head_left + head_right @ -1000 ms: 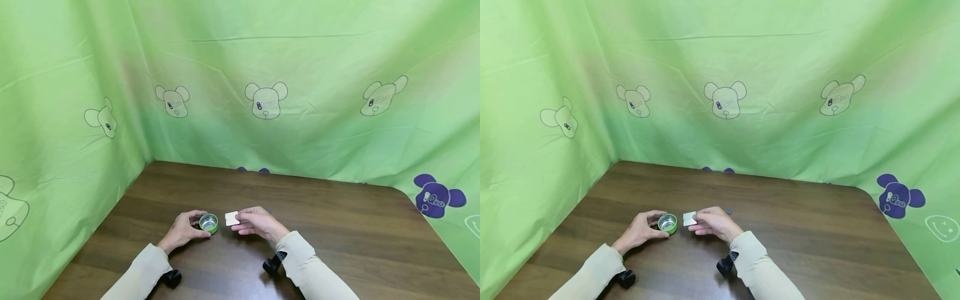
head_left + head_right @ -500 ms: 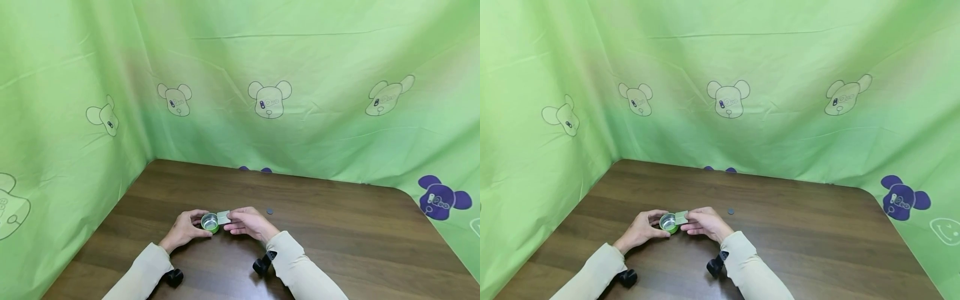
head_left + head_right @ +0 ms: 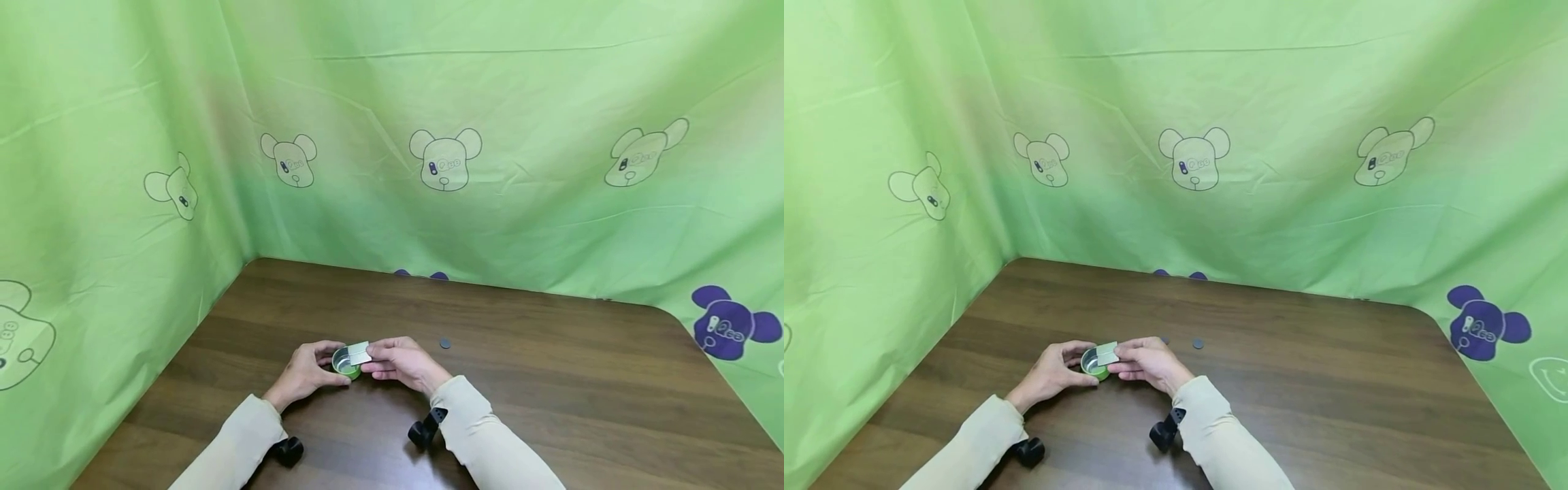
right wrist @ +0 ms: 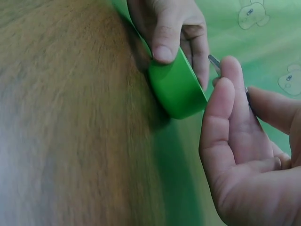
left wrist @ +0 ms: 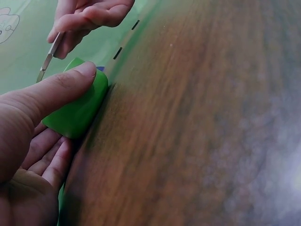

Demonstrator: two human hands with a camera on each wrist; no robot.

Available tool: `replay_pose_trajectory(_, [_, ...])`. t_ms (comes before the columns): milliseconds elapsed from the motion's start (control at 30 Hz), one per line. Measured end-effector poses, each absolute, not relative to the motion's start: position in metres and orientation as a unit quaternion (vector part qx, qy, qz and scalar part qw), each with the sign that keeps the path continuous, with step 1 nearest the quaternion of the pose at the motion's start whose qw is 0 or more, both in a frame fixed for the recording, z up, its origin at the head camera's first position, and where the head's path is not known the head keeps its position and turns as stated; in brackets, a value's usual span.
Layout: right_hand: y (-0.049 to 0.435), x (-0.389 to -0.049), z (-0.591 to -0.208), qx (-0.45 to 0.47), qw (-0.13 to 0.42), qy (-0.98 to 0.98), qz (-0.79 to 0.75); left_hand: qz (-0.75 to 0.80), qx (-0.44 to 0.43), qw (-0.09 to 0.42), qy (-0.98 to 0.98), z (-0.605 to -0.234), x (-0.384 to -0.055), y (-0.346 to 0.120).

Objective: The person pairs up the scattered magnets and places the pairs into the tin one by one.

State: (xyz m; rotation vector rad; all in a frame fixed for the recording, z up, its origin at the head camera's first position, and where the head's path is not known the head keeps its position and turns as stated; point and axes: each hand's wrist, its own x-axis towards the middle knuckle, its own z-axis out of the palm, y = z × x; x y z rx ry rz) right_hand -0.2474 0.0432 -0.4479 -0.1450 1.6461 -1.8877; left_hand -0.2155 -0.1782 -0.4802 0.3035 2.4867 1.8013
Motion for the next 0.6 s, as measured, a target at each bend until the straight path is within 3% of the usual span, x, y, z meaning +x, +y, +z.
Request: replay_pose_trajectory(600, [0.023,-0.248,-0.449,-0.048,0.286,0.655,-0.698,0.592,0.098,0.034,0.799,-0.480,-0.216,-0.179])
